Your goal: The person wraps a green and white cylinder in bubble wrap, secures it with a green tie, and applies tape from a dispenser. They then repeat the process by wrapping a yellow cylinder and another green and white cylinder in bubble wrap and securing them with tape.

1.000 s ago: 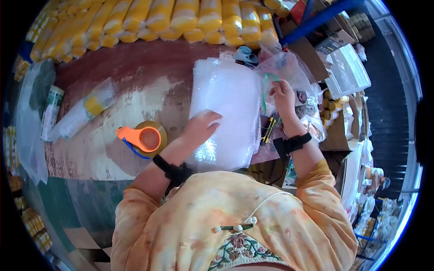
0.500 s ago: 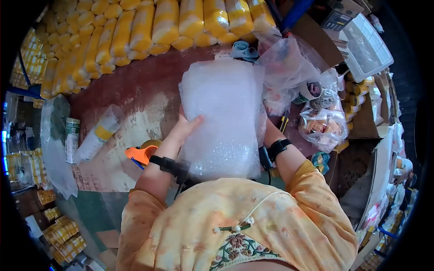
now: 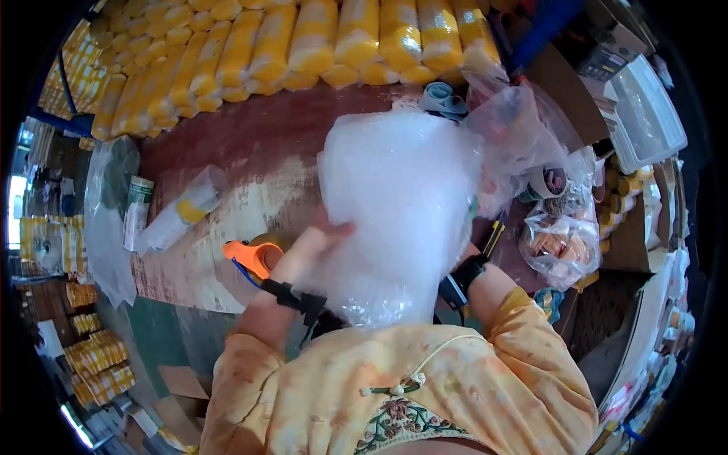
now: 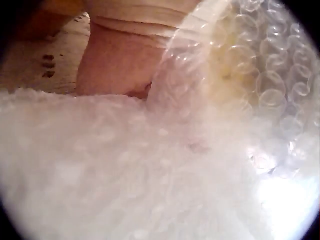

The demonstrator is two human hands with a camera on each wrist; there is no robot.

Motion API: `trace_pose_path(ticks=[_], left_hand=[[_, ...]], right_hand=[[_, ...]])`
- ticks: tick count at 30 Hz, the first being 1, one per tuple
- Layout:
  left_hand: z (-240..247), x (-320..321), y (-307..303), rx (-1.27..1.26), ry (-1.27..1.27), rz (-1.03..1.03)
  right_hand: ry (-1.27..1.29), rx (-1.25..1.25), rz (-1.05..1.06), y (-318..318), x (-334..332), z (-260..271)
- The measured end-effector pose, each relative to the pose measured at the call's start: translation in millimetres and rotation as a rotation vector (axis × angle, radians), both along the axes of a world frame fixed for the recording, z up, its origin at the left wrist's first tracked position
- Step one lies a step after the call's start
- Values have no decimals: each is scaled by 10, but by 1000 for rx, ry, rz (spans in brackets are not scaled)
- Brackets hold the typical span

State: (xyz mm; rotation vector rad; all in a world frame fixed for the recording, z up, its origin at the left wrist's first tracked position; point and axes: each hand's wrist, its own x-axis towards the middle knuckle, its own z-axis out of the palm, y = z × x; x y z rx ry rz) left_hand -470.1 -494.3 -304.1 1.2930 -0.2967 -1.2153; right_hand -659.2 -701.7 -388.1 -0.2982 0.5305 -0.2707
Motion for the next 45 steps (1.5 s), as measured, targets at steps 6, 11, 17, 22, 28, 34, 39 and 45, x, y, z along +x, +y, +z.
trace_pose_path(ticks=[6,11,17,22,28,34,39,45], left_hand=[[477,-117,197,-166,-332,-139],[814,-284,323,-210,-732,-249],[931,-298,312,-465,-237,-246],[665,-313,282,-459,-130,-317],[692,-247,267,-431,100,-432],[567,-188,215,-400,215,-575],[741,-182,242,-325,146,-472],[731,-248,331,-448,8,-274]], right_hand=[[48,-61,9,-80,-122,169],[115,-121,23,-123,-276,285],[192,-201,55,-227,-375,424],[226,-246,67,-276,-416,499],[240,-279,77,-292,-447,565],[236,-305,82,-296,-480,638],[240,-338,94,-303,-529,698],[260,-463,216,-342,-562,880]])
